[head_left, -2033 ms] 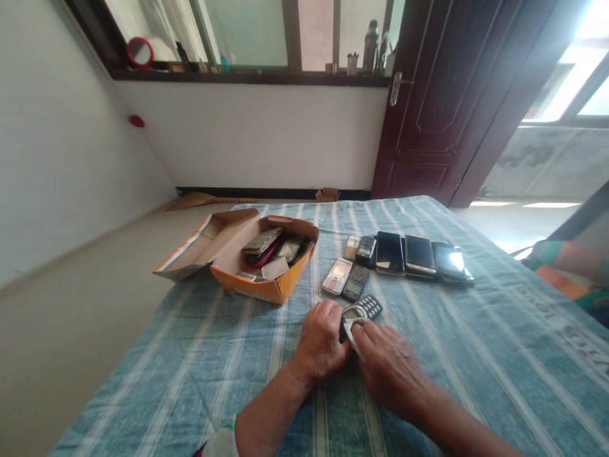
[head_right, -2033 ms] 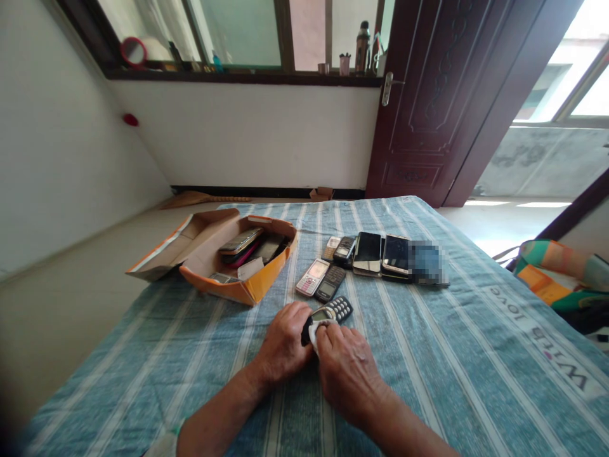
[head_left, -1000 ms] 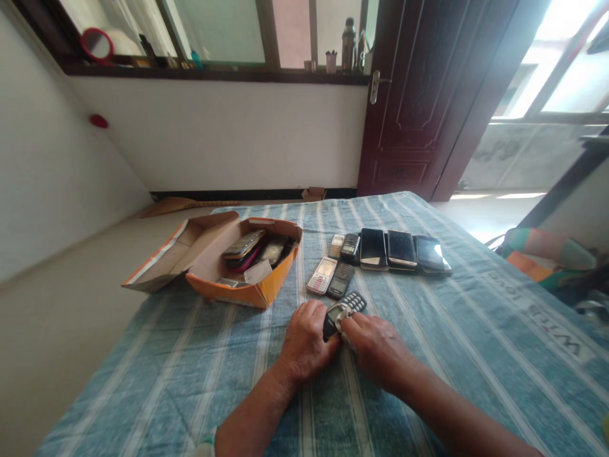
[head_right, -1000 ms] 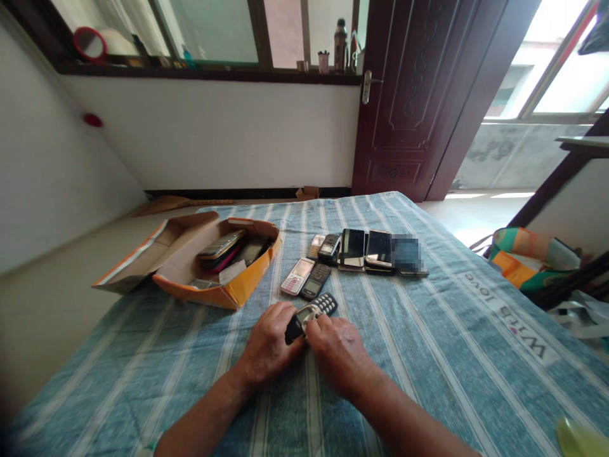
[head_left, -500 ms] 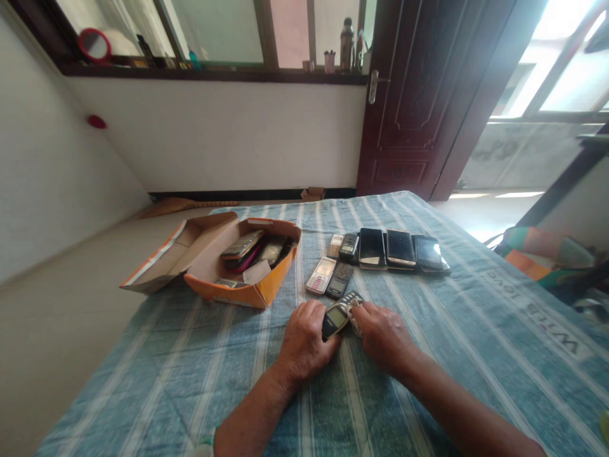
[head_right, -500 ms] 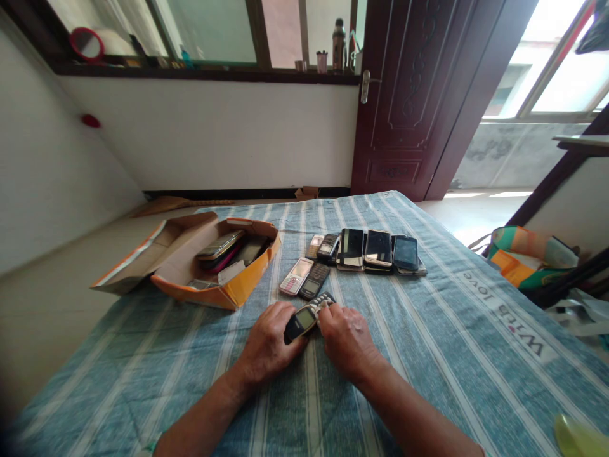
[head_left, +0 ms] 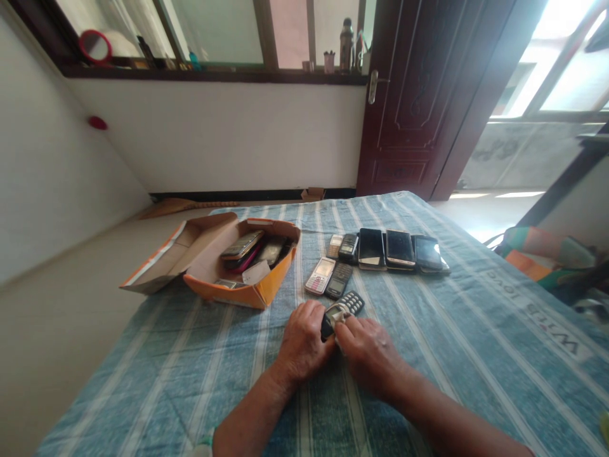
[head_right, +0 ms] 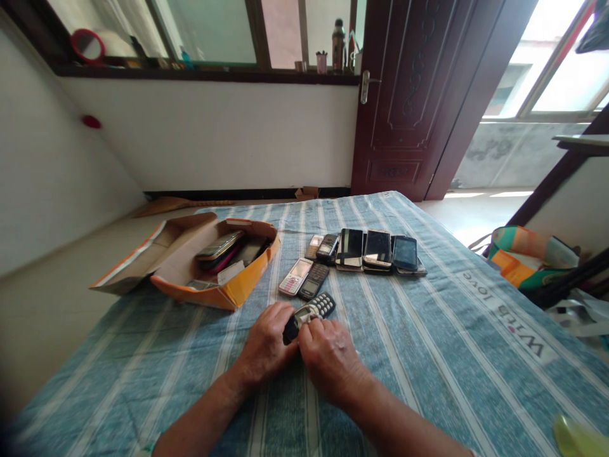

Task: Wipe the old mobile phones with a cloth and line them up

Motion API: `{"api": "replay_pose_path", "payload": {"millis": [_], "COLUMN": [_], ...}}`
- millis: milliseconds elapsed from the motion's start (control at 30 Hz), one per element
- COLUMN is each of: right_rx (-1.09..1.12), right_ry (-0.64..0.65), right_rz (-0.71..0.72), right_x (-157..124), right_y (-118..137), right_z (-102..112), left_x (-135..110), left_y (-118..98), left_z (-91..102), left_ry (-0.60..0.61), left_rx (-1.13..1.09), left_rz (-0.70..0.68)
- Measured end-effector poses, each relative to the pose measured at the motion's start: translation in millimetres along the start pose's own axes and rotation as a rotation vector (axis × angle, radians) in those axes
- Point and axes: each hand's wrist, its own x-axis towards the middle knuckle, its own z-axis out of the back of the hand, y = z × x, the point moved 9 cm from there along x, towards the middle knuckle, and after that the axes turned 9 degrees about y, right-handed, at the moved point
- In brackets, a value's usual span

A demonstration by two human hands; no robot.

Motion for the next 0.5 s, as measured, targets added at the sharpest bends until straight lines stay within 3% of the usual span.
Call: {"api": "replay_pose_path", "payload": {"millis": [233, 500], "right_rx": [0.050, 0.055], "right_ry": [-0.016, 0.010], "right_rz": [0.048, -0.078], "right_x": [-2.2, 0.6], "right_y": [0.8, -22.0], "right_z": [-1.9, 4.1], "left_x": [-1.9, -1.9], "left_y": [-0.4, -0.3], "left_z": [0.2, -3.6], "left_ry": [0.013, 0.048], "left_rx": [0.005, 0.003], "left_rz": [0.010, 0.041]}}
